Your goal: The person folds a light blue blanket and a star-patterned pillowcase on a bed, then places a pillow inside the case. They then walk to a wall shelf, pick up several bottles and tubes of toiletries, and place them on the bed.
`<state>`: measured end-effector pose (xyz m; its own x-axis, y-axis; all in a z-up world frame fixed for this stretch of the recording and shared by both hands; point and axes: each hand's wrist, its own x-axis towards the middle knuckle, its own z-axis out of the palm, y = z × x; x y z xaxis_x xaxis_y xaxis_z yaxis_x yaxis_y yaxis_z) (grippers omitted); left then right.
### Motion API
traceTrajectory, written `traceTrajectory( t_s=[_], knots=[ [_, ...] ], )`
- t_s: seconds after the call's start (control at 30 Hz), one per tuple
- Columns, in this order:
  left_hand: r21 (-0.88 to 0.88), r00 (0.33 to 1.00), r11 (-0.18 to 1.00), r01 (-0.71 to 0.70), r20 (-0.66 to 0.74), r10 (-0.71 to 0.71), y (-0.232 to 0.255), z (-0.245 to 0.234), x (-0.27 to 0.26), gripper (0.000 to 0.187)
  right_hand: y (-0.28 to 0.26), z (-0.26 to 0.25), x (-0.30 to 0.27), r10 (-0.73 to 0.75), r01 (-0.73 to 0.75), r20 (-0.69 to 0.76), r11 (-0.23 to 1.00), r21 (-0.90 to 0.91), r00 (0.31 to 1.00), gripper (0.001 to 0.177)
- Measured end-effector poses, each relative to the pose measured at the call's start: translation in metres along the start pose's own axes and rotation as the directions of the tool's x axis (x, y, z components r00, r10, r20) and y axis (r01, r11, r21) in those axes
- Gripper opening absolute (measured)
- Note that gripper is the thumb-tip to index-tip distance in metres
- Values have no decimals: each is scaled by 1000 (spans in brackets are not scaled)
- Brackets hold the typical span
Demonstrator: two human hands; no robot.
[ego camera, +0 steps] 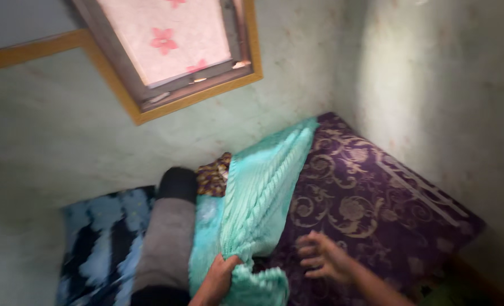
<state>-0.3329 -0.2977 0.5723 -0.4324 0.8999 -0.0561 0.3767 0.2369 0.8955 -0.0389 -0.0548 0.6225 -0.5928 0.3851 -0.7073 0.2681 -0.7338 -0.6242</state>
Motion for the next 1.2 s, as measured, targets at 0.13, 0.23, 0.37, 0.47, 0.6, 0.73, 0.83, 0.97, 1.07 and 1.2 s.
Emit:
traceTrajectory(
  t_s=[0.13,0.23,0.37,0.47,0.6,0.73,0.83,0.97,1.07,1.2],
  knots=[
    [-349,976,913,212,114,-184,15,-37,-87,52,-15,84,9,91,-100,147,994,53,985,83],
    [-49,948,954,-297,102,301,27,-37,-150,55,22,173,36,43,-23,643,999,-39,765,97],
    [-70,984,987,144,117,-135,21,-38,-182,58,79,285,64,-19,216,462,901,-377,886,64],
    [-308,920,871,384,47,-389,5,-40,-189,61,96,316,74,-78,252,297,751,-610,952,50],
    [-198,737,907,373,-530,-419,-43,-44,-176,55,72,304,56,-62,188,272,864,-467,960,45],
    [-145,499,786,601,-701,-510,-103,-34,-159,50,58,277,23,66,25,240,933,-358,968,38],
    [-193,499,685,702,-554,-667,-129,-16,-136,47,85,259,17,-4,320,534,804,-501,846,41],
    [-298,496,611,733,-380,-781,-141,19,-108,44,90,216,9,145,219,507,778,-589,850,46],
    [-418,510,610,673,-334,-793,-141,31,-92,44,59,188,7,161,229,456,693,-683,875,51],
    [-600,560,671,435,-404,-724,-114,51,-61,45,-7,150,5,139,247,339,445,-861,930,57]
  ],
)
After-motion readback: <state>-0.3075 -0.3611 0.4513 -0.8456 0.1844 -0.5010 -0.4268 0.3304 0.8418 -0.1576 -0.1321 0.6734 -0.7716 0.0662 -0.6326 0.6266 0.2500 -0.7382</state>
